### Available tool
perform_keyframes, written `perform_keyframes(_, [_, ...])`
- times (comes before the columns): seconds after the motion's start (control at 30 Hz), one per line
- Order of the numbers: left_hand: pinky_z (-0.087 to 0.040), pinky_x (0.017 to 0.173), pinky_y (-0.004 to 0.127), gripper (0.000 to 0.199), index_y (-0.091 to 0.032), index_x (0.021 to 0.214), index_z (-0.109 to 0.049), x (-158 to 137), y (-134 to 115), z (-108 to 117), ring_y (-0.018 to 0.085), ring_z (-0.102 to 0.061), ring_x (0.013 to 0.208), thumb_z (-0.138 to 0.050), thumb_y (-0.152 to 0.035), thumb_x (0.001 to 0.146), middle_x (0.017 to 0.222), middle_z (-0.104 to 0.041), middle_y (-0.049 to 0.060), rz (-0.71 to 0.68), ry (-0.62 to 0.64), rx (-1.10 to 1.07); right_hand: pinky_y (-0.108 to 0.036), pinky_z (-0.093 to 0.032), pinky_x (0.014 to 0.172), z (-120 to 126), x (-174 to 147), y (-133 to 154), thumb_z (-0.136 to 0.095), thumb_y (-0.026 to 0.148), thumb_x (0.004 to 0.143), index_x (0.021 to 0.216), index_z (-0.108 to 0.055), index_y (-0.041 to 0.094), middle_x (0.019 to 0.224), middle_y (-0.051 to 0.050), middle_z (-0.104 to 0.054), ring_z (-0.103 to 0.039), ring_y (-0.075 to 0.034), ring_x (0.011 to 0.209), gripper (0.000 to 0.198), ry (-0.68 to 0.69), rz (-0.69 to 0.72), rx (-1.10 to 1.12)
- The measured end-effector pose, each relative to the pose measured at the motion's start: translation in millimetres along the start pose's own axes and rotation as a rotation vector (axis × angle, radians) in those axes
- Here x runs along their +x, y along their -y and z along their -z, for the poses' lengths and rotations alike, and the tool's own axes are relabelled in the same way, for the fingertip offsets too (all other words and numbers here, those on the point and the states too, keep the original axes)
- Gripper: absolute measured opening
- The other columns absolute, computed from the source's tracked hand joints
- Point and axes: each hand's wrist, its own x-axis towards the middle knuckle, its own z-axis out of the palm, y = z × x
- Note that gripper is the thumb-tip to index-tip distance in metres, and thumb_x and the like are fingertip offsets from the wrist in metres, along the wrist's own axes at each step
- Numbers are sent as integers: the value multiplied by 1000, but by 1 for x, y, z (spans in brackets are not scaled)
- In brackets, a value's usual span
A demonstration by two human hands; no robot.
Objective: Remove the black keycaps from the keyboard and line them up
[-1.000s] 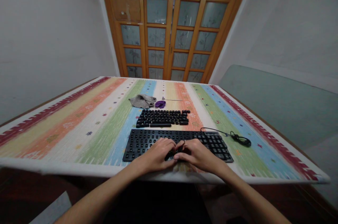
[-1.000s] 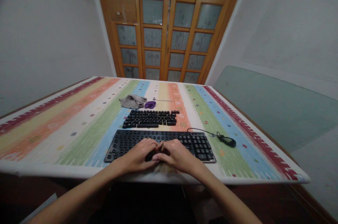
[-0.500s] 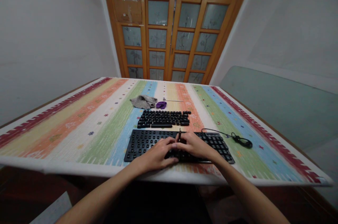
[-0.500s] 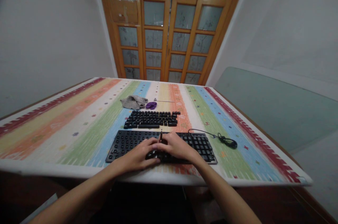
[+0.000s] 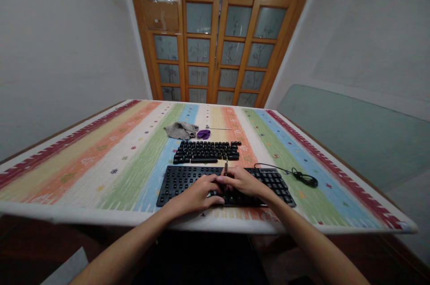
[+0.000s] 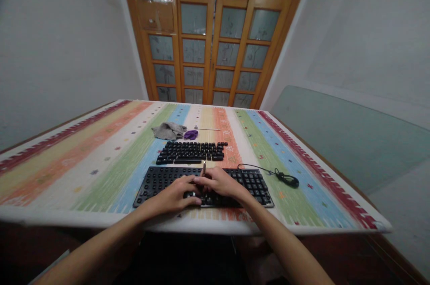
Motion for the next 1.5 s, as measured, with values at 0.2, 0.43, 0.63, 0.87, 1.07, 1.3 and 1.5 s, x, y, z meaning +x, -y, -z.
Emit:
perform_keyframes(0.2, [-48,90,32,12,-16,91,-71,4,-2,7,21,-62,98,-72,-26,84,105,-63,7,-35,-3,-8,-24,-45,61,7,-5,10,-53,49,94,82,-65,16,69,-2,-65,-59,-15,63,37,-26,108,-151])
perform_keyframes(0.43, [-47,94,36,12,-17,96,-66,11,-9,27,22,-59,104,-62,-24,87,110,-63,9,-167,-42,131,-30,-49,74,13,-20,26,-54,48,94,91,-67,17,85,-7,-70,-64,-19,79,33,-134,236,-312])
perform_keyframes(0.63, [-48,93,37,13,-17,101,-62,21,-8,37,21,-58,104,-55,-24,93,110,-62,10,-287,-147,150,-32,-52,76,14,-29,12,-55,48,93,85,-67,19,81,-6,-71,-67,-20,79,32,-461,249,-195])
perform_keyframes(0.87, [-50,92,38,15,-17,105,-62,32,-1,32,20,-58,103,-54,-26,95,108,-59,9,-222,-306,15,-34,-53,76,12,-35,-4,-58,51,91,91,-67,20,85,-8,-72,-69,-22,80,32,-662,199,-40])
perform_keyframes(1.07, [-49,92,40,14,-17,101,-63,45,6,34,22,-56,104,-58,-26,91,108,-61,10,-257,-236,247,-36,-53,79,14,-35,-3,-58,51,90,91,-67,22,86,-6,-74,-70,-23,82,31,-655,215,-215])
perform_keyframes(1.3, [-47,100,41,9,-17,98,-59,56,9,38,22,-52,116,-57,-22,91,121,-54,12,-306,-185,180,-35,-54,76,17,-29,-7,-58,53,89,90,-67,20,86,-8,-74,-70,-23,79,34,-671,154,-153])
perform_keyframes(1.5, [-46,101,39,8,-17,95,-58,59,14,38,22,-52,115,-60,-22,89,118,-51,11,-256,-302,9,-34,-57,66,12,-22,-18,-55,61,88,95,-63,19,82,-8,-74,-68,-21,69,43,-701,93,181])
